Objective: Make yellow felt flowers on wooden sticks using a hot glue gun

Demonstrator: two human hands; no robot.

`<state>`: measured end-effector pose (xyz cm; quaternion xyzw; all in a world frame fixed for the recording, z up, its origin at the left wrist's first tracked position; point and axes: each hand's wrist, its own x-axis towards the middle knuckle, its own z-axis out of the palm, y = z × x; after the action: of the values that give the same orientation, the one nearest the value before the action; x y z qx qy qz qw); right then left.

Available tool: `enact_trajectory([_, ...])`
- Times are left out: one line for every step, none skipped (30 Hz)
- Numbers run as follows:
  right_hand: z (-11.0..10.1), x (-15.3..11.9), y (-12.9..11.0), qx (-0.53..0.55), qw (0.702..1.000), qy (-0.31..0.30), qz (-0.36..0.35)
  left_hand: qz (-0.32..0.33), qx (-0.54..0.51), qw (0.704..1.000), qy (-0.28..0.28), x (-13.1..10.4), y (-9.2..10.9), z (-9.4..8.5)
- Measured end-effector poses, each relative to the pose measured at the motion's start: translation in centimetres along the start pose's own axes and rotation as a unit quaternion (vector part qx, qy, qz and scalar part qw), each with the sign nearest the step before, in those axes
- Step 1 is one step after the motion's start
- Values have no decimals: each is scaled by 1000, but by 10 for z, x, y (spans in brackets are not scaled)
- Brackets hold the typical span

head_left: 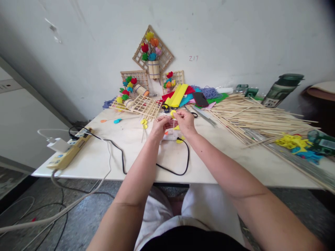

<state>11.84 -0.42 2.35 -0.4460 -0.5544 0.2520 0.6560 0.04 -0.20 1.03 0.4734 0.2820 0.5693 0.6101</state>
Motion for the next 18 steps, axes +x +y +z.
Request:
enact_trajectory([0, 0, 0, -5, 1000, -1, -4, 1, 2, 1000, 4, 0, 0, 1])
enact_trajectory([0, 0, 0, -6, 1000, -3, -6, 3, 3, 1000, 8, 0, 1, 1])
enact_trajectory([1, -1, -1, -2, 1000, -6, -3, 6, 3, 1000, 10, -1, 1, 2])
enact_trajectory([1, -1, -2, 7, 1000, -10, 4, 10, 2, 1000, 11, -1, 1, 2])
enact_trajectory([0, -1, -3, 21, 1000, -17, 15, 15, 1, 1000, 13, -1, 2, 2])
enact_trajectory([0, -2, -4, 39, 998, -26, 31, 20, 0, 1000, 16, 0, 2, 2])
enact_trajectory([-1, -2, -6, 58, 997, -35, 48, 27, -2, 999, 19, 0, 2, 2])
enact_trajectory([-1, -3, -7, 74, 994, -42, 66, 35, -5, 999, 26, 0, 3, 1])
enact_trajectory([-2, -3, -8, 86, 992, -48, 84, 45, -11, 998, 35, 1, 4, 1])
enact_trajectory([-3, -3, -10, 91, 989, -53, 103, 56, -19, 997, 46, 2, 4, 0])
enact_trajectory([-4, -4, -11, 92, 986, -62, 124, 67, -27, 996, 59, 3, 5, -2])
enact_trajectory([-5, -4, -13, 92, 982, -75, 146, 79, -35, 994, 72, 4, 5, -3])
enact_trajectory([-5, -5, -14, 92, 976, -96, 169, 89, -43, 992, 84, 5, 6, -4])
enact_trajectory([-6, -5, -15, 95, 969, -124, 194, 99, -49, 989, 95, 6, 7, -5])
enact_trajectory([-6, -6, -16, 99, 959, -156, 216, 108, -53, 987, 104, 7, 7, -6])
enact_trajectory([-6, -7, -17, 105, 948, -186, 234, 115, -56, 985, 111, 7, 7, -7])
enact_trajectory([-5, -8, -18, 111, 939, -211, 247, 121, -59, 984, 117, 7, 7, -8])
enact_trajectory([-5, -9, -18, 116, 932, -229, 256, 126, -61, 983, 122, 8, 8, -8])
